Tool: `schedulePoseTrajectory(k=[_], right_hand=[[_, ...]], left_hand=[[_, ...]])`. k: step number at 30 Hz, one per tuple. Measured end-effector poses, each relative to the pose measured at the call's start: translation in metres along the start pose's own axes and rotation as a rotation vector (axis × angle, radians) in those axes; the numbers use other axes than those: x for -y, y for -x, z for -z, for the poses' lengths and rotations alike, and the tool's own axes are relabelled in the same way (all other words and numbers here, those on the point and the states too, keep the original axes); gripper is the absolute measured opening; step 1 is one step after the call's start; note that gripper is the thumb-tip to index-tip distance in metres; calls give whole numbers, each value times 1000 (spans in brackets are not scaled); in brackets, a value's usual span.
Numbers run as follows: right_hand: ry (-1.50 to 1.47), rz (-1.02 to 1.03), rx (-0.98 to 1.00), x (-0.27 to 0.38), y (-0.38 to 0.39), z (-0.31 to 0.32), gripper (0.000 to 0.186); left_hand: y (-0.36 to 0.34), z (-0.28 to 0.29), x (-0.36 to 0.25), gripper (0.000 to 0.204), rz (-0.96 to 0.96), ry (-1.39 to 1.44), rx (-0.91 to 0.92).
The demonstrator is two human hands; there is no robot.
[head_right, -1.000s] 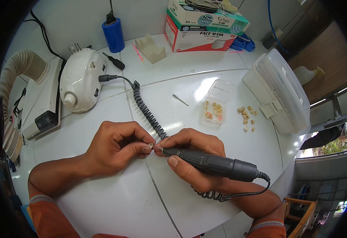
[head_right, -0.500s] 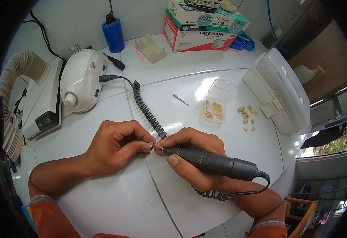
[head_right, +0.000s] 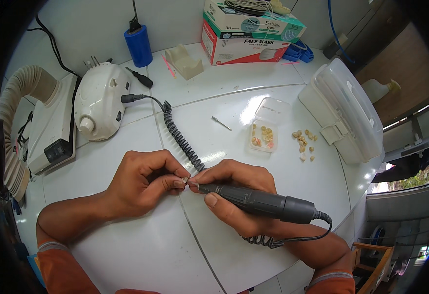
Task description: Polishing a dental prosthetic using a handheld rotary tool.
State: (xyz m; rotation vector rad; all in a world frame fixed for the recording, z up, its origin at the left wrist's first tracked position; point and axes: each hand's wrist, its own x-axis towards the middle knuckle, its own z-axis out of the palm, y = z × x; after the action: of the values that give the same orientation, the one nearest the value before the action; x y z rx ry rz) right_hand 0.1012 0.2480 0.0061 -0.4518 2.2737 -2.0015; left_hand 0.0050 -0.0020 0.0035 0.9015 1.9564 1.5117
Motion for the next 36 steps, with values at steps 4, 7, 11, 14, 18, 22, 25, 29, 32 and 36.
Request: schedulePoseTrajectory(k=[4,7,11,14,18,22,25,29,32,36], right_hand=[[14,-5,-20,2,0,-1,29],[28,-1,-6,2,0,1,29],[22,5,-15,1,1,0,29],[6,-14,-32,2,1,-2,29],[26,76,-46,-4,-1,-3,26],[22,44,-79,-2,0,-5,26],[25,62,-78,-3,0,-5,25],[30,51,-93,-1,0,-7,26],[53,78,-86,-2,-1,-7,26],[52,18,-104,2,0,-7,27]], left_hand=[[-1,-2,1,8,4,14,-12],[-1,-2,2,7,3,0,-5],[0,-2,2,7,-15,-1,-11],[0,-2,2,7,-13,10,-18],[1,-2,1,7,-5,-7,-14],[-1,-2,2,6,-11,3,-14],[0,-2,2,6,-9,0,-22],[0,-3,2,5,-3,21,-33],[1,-3,2,5,-3,15,-31],[0,-3,2,4,-4,27,-40]])
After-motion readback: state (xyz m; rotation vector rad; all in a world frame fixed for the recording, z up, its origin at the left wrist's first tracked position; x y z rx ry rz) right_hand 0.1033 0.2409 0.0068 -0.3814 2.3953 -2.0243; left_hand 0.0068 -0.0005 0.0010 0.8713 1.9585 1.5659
